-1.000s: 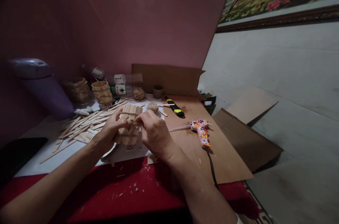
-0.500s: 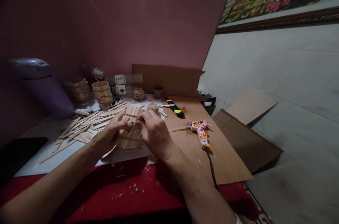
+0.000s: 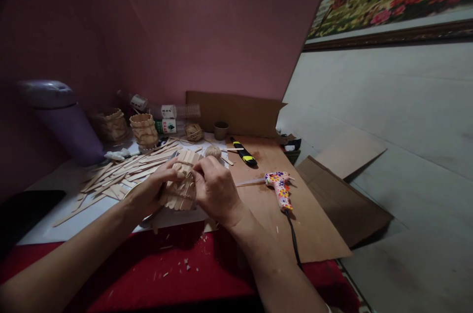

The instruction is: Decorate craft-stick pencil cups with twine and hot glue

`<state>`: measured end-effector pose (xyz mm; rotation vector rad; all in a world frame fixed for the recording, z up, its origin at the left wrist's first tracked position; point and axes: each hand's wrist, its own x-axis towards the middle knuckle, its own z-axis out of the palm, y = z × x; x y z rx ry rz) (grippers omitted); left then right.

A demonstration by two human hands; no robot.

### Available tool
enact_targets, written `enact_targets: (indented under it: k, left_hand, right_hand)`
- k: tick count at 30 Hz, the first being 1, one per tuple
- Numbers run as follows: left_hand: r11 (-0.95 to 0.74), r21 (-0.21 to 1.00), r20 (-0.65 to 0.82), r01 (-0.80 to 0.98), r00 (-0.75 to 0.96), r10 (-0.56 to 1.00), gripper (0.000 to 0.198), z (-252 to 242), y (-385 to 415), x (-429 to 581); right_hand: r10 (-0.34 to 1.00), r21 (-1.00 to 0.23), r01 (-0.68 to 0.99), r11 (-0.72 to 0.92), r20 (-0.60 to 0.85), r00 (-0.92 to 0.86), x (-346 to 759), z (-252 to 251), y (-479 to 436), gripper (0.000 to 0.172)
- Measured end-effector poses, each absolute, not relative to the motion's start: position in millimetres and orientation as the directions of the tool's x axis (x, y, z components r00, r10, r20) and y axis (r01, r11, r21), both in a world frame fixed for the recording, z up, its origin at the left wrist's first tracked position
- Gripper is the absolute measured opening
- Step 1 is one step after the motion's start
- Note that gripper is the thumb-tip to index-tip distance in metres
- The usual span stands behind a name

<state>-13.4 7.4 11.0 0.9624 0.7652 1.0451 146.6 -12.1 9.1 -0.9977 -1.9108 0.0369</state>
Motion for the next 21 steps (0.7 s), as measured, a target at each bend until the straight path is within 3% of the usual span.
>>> enact_targets:
  k: [8,16,21]
  left_hand:
    - [0.193,0.917,-0.075,-0.348,0.325,0.943,0.049,11.5,6.2,-12.3]
    - [0.242,0.889,-0.116,-0.389,0.321,0.94,0.046,9.2,6.4,-11.3]
    - [0.222,0.873,-0.09,-0.435,0.304,0.948,0.034,3.4,10.5,-12.6]
  right_hand:
    - [0.609,-0.378,0.626,0.683,0.767,-0.202,145.4,5.8,-11.0,0.013]
    - [0.513,-0.162,0.711,0.684,0.8,-0.311,142.7,-0.6,-10.9,0.017]
    - [0.535,-0.198,0.685,0.701,0.781,-0.322,140.8,0.5,-14.7,0.022]
